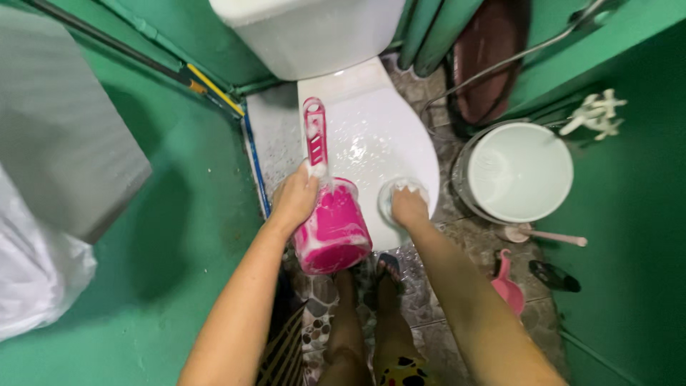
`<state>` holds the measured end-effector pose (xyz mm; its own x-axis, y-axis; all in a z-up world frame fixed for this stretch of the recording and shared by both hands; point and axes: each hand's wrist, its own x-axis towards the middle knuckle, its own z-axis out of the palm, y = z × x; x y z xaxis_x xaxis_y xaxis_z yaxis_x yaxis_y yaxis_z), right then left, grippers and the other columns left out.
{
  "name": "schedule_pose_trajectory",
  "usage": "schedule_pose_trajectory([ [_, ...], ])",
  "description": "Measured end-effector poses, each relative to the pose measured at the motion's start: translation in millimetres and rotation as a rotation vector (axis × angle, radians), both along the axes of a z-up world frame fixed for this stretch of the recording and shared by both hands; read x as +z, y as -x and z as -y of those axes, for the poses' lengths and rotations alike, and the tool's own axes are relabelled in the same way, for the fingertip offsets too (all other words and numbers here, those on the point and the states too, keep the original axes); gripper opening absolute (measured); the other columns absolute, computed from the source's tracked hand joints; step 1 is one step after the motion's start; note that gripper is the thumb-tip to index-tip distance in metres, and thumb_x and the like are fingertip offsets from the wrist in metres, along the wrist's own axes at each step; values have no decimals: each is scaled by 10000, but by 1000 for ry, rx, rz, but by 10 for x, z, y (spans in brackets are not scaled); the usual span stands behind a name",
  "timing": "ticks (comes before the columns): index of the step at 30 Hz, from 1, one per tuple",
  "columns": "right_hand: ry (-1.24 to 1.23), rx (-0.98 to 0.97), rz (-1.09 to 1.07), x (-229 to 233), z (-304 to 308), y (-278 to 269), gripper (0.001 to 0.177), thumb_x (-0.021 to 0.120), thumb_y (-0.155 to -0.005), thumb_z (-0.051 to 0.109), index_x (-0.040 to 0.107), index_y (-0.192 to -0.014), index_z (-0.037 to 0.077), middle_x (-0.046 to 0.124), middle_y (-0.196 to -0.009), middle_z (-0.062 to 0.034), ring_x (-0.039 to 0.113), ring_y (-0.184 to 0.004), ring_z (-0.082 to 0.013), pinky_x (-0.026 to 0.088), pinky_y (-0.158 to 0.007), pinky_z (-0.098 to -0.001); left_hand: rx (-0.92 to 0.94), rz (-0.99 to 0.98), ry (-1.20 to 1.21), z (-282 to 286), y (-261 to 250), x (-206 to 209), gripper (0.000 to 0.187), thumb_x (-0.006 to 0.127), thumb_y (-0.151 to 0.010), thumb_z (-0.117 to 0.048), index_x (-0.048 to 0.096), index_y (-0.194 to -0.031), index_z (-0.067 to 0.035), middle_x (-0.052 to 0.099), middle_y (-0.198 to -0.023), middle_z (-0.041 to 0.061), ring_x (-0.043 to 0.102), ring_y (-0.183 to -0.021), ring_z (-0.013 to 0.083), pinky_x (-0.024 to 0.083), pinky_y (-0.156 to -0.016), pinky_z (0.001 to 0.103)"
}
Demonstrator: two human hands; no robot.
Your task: The person cleans various bathroom items by hand and with a sponge. They rinse a lid and a bucket using a bidet sprayer, then mix cleaning solution in a cup and use a sponge to scrub the interior of the bucket.
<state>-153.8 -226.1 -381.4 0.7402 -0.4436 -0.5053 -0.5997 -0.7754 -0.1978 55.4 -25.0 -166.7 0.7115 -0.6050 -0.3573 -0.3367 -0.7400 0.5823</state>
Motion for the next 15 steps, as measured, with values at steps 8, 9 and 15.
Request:
schedule_pose_trajectory([
  [8,-104,-263,8,484,42,-61,550,732,-823,445,638,-1204,61,698,-1134,-224,661,-1080,-398,496,-957,-498,31,-40,140,-172,15,13,449,418,-1042,-440,456,-1336,-103,683,-1115,313,622,-1056,530,469,-905,589],
  [9,-88,-257,19,794,99,-132,550,732,-823,445,638,-1204,61,698,-1134,-224,661,-1080,-398,496,-957,-498,27,-31,135,-161,-13,79,472,416,-1038,-452,405,-1348,-96,680,-1105,324,624,-1039,540,468,-895,598],
  [15,-87,13,1109,2870,68,-544,367,815,-772,230,673,-1098,139,565,-1278,-220,575,-1196,-414,497,-991,-473,-46,-52,61,19,3,640,526,531,-942,-435,406,-1356,-136,713,-1051,288,665,-1010,501,509,-886,566],
])
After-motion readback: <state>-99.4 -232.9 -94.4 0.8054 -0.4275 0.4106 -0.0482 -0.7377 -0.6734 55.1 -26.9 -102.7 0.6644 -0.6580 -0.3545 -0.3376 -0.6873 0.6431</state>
